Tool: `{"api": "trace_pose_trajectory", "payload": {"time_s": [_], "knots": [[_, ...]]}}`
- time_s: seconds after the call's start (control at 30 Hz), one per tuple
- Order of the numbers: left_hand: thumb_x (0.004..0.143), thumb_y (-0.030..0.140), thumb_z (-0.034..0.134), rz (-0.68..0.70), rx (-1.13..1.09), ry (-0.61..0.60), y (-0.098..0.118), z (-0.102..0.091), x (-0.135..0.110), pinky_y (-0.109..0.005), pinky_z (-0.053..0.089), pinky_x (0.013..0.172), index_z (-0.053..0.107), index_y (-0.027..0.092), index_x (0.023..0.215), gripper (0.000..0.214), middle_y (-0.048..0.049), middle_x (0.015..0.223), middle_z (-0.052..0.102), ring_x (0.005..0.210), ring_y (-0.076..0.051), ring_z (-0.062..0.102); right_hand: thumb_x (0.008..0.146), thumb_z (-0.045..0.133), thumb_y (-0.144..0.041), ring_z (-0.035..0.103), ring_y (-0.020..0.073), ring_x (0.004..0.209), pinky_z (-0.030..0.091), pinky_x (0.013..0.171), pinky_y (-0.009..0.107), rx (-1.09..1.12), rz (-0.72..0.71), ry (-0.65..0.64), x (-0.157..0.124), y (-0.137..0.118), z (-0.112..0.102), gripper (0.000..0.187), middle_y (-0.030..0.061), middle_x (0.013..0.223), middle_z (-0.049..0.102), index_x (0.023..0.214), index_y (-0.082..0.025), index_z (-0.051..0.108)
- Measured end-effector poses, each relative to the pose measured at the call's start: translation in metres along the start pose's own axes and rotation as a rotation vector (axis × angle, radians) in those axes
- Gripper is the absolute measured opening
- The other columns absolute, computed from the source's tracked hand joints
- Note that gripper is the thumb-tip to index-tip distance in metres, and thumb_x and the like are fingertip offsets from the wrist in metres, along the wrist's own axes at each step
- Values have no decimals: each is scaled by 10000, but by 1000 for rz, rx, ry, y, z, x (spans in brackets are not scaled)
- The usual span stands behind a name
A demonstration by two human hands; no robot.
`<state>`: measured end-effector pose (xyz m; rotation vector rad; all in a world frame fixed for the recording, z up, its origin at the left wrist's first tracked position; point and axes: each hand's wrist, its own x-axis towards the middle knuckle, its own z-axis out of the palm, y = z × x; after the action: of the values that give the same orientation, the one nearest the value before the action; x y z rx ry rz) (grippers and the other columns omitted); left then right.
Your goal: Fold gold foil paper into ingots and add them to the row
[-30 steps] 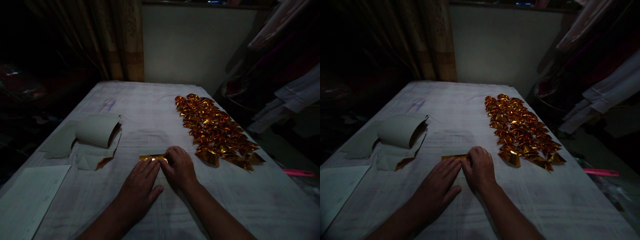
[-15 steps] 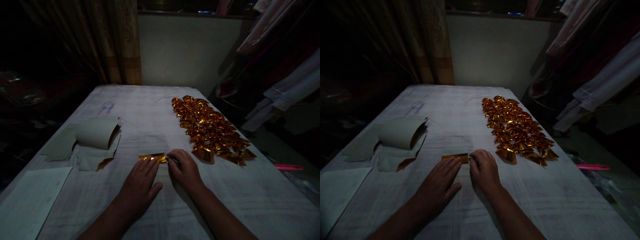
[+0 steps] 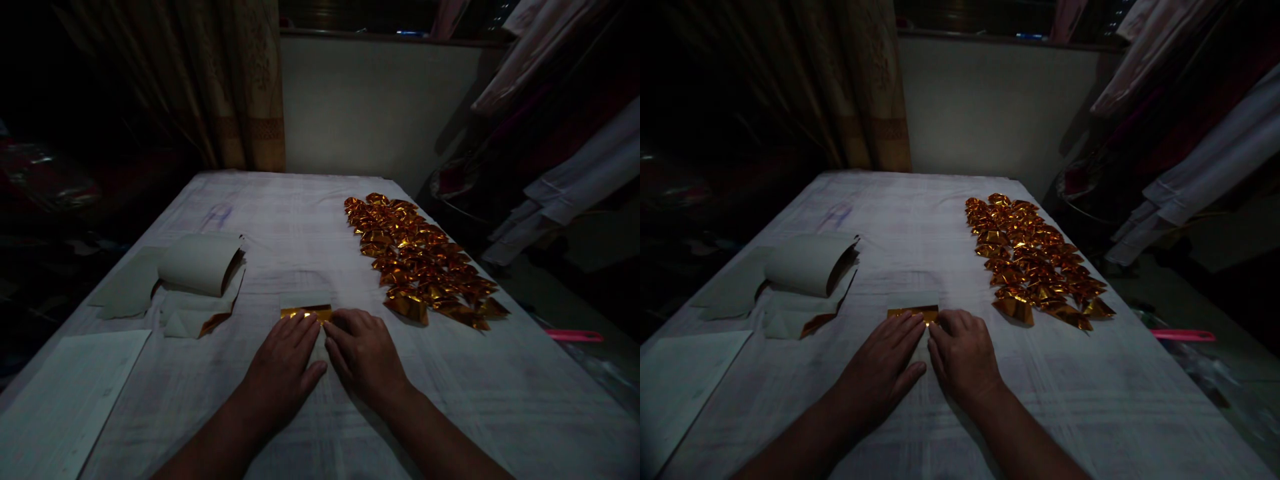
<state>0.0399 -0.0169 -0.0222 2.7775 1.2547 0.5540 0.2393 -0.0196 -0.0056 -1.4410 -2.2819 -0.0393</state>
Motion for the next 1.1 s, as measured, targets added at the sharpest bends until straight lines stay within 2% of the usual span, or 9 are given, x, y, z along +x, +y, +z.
{"api": "trace_pose_trajectory", "payload": {"time_s": [0.13,0.23,0.3,0.37,0.47,0.6,0.8,1.1], "knots": [[990,406,513,-11,-6,3,0,2,0,-499,438,1131,477,152,1444,522,-136,1479,549,1374,-289,503,939,555,-217,580,243,909,371,762,381,-90,25,51,-1,3,-2,190,75,1018,711,1020,-208,727],[984,401,526,-18,3,5,0,4,-1,-493,429,1137,484,153,1440,520,-134,1478,550,1371,-290,507,960,526,-231,599,248,916,386,776,390,-105,41,66,-2,6,-2,209,88,1031,723,1007,-192,725],[985,401,524,-13,8,11,0,4,-1,-485,421,1143,481,163,1446,520,-132,1479,550,1371,-284,507,973,507,-248,606,267,1028,409,857,410,-89,36,99,-2,6,1,253,118,1139,714,1105,-167,706],[991,393,510,-2,6,20,0,4,0,-481,411,1150,471,168,1457,519,-131,1479,550,1374,-277,504,985,494,-274,549,291,1230,386,1006,453,-61,-5,102,0,4,5,353,146,1315,654,1279,-138,636],[1000,367,486,7,0,31,0,3,1,-470,409,1153,458,158,1467,512,-136,1474,554,1369,-265,512,1003,476,-322,398,302,1424,273,1156,535,-22,-47,-32,1,-2,12,472,134,1492,525,1442,-153,515],[1001,387,490,15,-7,38,-1,4,1,-458,414,1154,427,151,1490,546,-138,1491,536,1385,-257,497,1009,479,-370,338,303,1474,238,1188,596,8,13,-220,-1,-5,12,525,119,1556,439,1501,-188,451],[1014,453,460,16,50,9,-7,3,-6,-470,390,1167,428,143,1489,569,-138,1510,512,1401,-256,478,1005,498,-394,308,308,1489,224,1196,619,26,26,-280,-3,-3,6,567,121,1588,373,1519,-169,415],[999,514,463,-16,167,-21,-33,-16,-32,-497,348,1160,475,180,1466,575,-114,1470,562,1368,-274,513,1014,471,-465,296,322,1492,210,1199,624,31,47,-297,-1,-5,6,592,106,1606,340,1524,-172,406]]}}
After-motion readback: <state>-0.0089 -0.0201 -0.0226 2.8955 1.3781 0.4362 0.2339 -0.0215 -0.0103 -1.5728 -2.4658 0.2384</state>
